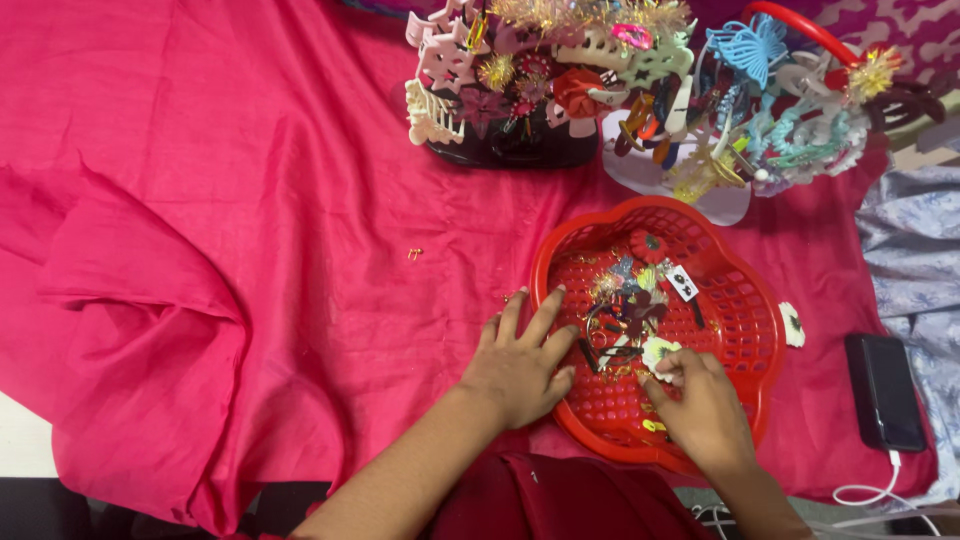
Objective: The person picks up jewelry and hair accessories one at a time from a red flower-shaped basket on the bed and hangs or places each piece onto a display stand holding many similar accessories. They handle bracelets, earrings, and decorative clips with both hands while sorting through the basket contents.
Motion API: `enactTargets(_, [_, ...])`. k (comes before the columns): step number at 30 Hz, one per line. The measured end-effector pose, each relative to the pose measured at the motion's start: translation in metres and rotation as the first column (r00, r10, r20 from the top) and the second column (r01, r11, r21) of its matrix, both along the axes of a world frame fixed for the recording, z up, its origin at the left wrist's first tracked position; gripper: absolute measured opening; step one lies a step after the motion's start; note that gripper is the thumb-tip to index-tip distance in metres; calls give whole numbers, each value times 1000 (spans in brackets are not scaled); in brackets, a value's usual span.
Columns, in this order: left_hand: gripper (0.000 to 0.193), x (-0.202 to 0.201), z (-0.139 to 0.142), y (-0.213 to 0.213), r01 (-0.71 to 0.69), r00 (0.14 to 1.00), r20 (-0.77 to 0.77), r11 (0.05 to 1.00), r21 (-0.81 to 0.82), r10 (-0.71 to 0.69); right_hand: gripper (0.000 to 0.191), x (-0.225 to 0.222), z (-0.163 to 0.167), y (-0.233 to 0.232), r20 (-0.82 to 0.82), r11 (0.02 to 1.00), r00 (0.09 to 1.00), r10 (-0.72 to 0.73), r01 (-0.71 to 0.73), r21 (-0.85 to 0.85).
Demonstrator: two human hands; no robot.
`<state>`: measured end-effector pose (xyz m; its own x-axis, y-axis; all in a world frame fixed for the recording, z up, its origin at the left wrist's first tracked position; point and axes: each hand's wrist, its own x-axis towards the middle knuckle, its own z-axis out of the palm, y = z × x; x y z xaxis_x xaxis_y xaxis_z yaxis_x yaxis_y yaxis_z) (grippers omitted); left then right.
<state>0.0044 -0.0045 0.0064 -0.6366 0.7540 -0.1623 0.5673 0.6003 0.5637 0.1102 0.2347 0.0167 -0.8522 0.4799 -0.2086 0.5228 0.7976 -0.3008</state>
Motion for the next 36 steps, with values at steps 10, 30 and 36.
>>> enactTargets(10, [61, 9, -1, 3, -1, 1000, 14, 999, -42, 2, 72, 19, -20, 24, 356, 998, 934, -36, 17, 55])
enactTargets(30, [61, 20, -2, -2, -29, 1000, -3, 999, -21, 29, 21, -2, -10, 42, 227, 870, 939, -259, 329, -368])
enactTargets(36, [61, 22, -3, -4, -23, 999, -26, 1000, -17, 23, 47, 9, -4, 36, 648, 999, 761, -35, 49, -3])
